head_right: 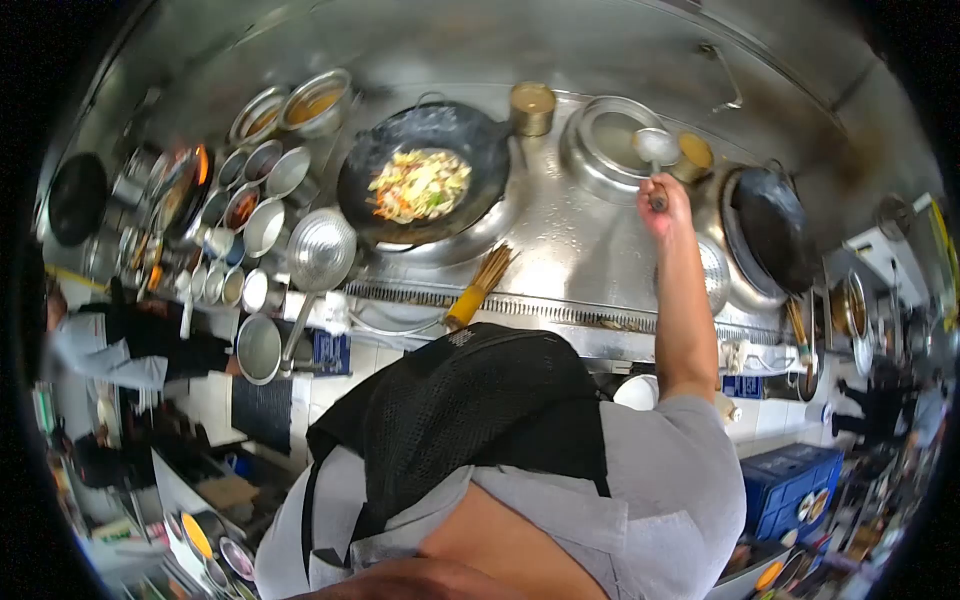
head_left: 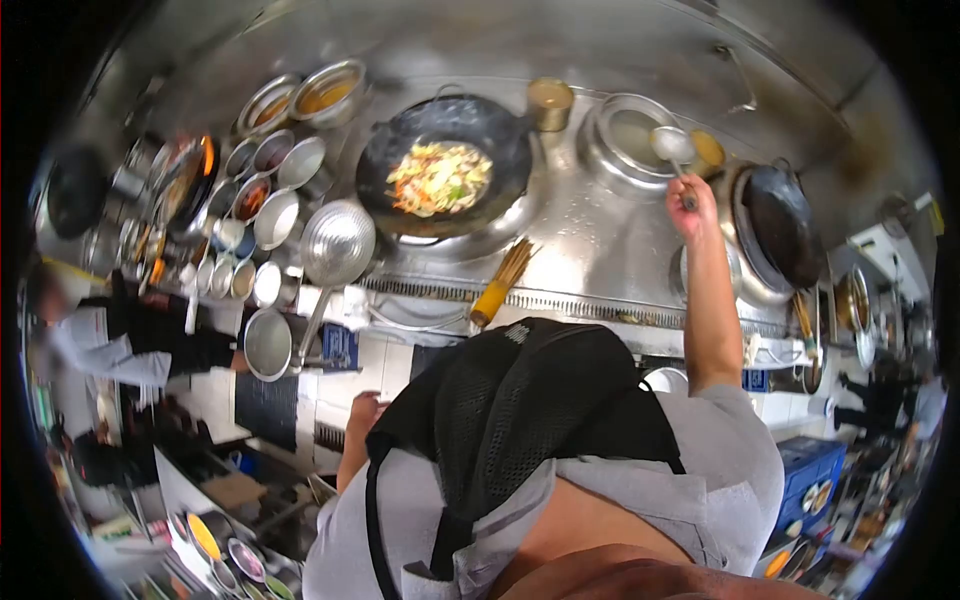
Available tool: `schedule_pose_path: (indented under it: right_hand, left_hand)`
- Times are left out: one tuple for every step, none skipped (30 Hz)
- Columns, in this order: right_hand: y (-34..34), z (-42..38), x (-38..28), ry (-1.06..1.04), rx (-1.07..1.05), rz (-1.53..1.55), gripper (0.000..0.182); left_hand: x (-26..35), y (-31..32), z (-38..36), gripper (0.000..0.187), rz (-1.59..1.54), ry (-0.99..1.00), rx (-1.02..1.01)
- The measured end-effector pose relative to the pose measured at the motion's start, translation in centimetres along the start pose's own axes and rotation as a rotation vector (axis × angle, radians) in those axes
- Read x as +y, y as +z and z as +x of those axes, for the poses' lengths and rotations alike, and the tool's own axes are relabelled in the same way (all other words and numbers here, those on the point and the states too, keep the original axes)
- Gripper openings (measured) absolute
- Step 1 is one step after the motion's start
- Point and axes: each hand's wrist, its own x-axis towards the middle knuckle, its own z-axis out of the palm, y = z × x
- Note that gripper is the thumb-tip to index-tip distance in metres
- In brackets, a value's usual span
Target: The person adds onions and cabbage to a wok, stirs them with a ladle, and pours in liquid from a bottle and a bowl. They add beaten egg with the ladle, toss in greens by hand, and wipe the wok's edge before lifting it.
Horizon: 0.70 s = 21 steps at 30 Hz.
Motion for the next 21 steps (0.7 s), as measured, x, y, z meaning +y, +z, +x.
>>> schedule_pose_path:
  right_hand:
    - [0.0,-0.3,0.6,0.029,-0.038,-0.062,0.007]
    - [0.5,-0.8,1.3,0.064,-0.050,-0.076,0.007]
    - [1.2,-1.5,1.7,0.116,-0.067,-0.052,0.007]
    - [1.9,-2.4,2.0,0.164,-0.082,-0.026,0.008]
    - [3.0,-3.5,2.2,0.189,-0.087,-0.034,0.008]
    - [4.3,-4.7,2.6,0.249,-0.202,0.053,0.007]
    - [5.6,-5.8,2.9,0.306,-0.313,0.144,0.007]
    - [6.5,-6.6,3.4,0.338,-0.339,0.186,0.008]
    - [7.2,-7.0,4.0,0.350,-0.340,0.185,0.008]
    - [7.9,-7.3,4.7,0.414,-0.388,0.230,0.008]
    - [8.6,-7.4,5.4,0.477,-0.436,0.275,0.008]
    - [9.3,-7.5,6.5,0.511,-0.470,0.275,0.007]
    - [9.7,-7.2,7.6,0.519,-0.471,0.274,0.007]
    - [9.8,-6.5,8.8,0.574,-0.468,0.248,0.006]
    - [10.0,-5.9,10.1,0.631,-0.465,0.221,0.014]
    - [10.4,-5.4,11.6,0.641,-0.464,0.220,0.014]
    - [10.8,-4.8,13.2,0.605,-0.390,-0.077,0.030]
    - [10.9,-4.5,14.8,0.560,-0.313,-0.371,0.048]
    - [10.5,-4.2,16.5,0.573,-0.317,-0.374,0.048]
    - [9.9,-3.8,18.1,0.474,-0.387,-0.712,0.061]
    - [9.4,-3.2,19.4,0.356,-0.460,-1.048,0.074]
  left_hand:
    - [1.3,1.0,-2.0,0.044,-0.021,-0.083,0.027]
    - [2.9,1.8,-4.1,0.044,-0.051,-0.103,0.045]
    - [4.8,2.6,-5.8,0.045,0.051,-0.068,0.030]
    - [6.2,3.0,-7.2,0.045,0.157,-0.033,0.012]
    - [6.2,2.9,-8.0,0.045,0.267,0.003,-0.009]
    - [2.7,1.0,-4.5,0.044,0.375,0.156,-0.100]
    - [3.6,1.7,-6.1,0.044,0.365,0.145,-0.091]
    - [6.6,3.5,-9.1,0.045,0.374,0.062,-0.014]
    - [8.7,4.6,-11.1,0.046,0.383,-0.019,0.060]
    - [8.5,4.6,-11.0,0.046,0.377,-0.025,0.064]
    - [8.3,4.5,-10.6,0.046,0.383,-0.009,0.051]
    - [7.7,4.4,-10.1,0.046,0.390,0.006,0.037]
    - [6.8,3.9,-9.3,0.046,0.385,0.001,0.041]
    - [5.4,3.0,-7.6,0.047,0.442,0.073,-0.010]
    - [3.7,1.9,-5.7,0.047,0.497,0.144,-0.061]
    - [2.1,0.6,-3.9,0.047,0.510,0.182,-0.123]
    - [2.3,0.9,-4.5,0.047,0.501,0.175,-0.117]
    - [3.4,1.4,-5.8,0.047,0.243,0.026,-0.030]
    - [4.4,1.9,-7.1,0.047,-0.017,-0.122,0.057]
    - [4.8,2.2,-8.1,0.047,-0.014,-0.127,0.109]
    - [5.2,2.3,-9.1,0.047,-0.030,-0.132,0.116]
